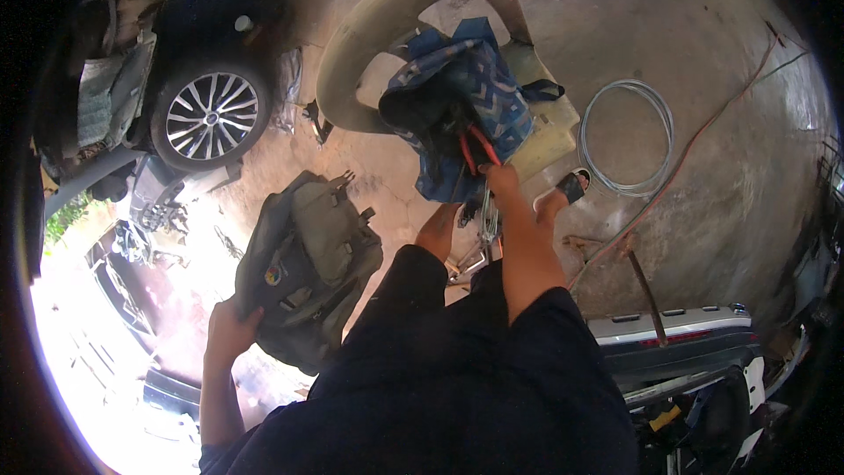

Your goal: The person retrieves a welding torch and rod, then welds a specific area on the front frame of a white car. A coworker assists by holding a water bottle to cool the weld site during the process.

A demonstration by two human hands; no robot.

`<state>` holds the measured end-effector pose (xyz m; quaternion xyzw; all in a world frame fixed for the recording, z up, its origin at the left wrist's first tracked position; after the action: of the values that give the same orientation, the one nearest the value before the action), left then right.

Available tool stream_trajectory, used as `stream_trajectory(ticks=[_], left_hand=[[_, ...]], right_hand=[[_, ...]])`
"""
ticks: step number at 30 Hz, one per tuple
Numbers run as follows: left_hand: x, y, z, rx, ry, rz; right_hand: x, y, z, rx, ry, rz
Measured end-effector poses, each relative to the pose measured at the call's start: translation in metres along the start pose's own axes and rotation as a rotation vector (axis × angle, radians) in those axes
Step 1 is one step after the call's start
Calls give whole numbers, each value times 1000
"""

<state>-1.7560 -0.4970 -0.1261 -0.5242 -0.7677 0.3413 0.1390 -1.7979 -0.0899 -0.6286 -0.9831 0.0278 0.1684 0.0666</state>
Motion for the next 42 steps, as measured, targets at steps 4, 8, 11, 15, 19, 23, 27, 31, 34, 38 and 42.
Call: stream_trajectory(ticks=[4, 8, 11, 15, 19, 23, 27, 31, 34, 38, 42], left_hand=[[-12, 16, 12, -23, 47, 60], [-1, 16, 13, -63, 58, -30], [-3, 26, 14, -71, 61, -58], [-8, 34, 10, -43, 63, -63], [-16, 41, 12, -72, 43, -56], [-17, 44, 18, -63, 53, -25], [-19, 46, 26, -41, 97, 70], [-12, 46, 29, -44, 102, 167], [-1, 41, 26, -28, 98, 177], [-6, 47, 31, -78, 80, 160], [-14, 57, 42, -117, 60, 156]], right_hand=[[-32, -36, -59, -221, 63, 409], [-75, -86, -111, -181, 137, 551], [-88, -99, -130, -116, 130, 432], [-87, -102, -132, -82, 48, 185], [-88, -97, -142, -22, -146, 32], [-94, -97, -155, 215, -433, -483], [-89, -93, -154, 313, -567, -839], [-103, -72, -177, 469, -650, -980], [-130, -53, -195, 343, -718, -977], [-94, -38, -135, -63, -680, -901], [-57, -7, -104, -95, -451, -1178]])
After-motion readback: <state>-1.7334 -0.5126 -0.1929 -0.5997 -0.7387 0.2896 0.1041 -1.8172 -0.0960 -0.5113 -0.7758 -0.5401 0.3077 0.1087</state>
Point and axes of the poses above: each hand's wrist, its own z-axis towards the middle knuckle, its own y-axis out of the palm, x = y × z, the point moved 2 cm from there along z, towards the middle knuckle, and after that the axes turned 1 degree about z, right-handed, at the moved point
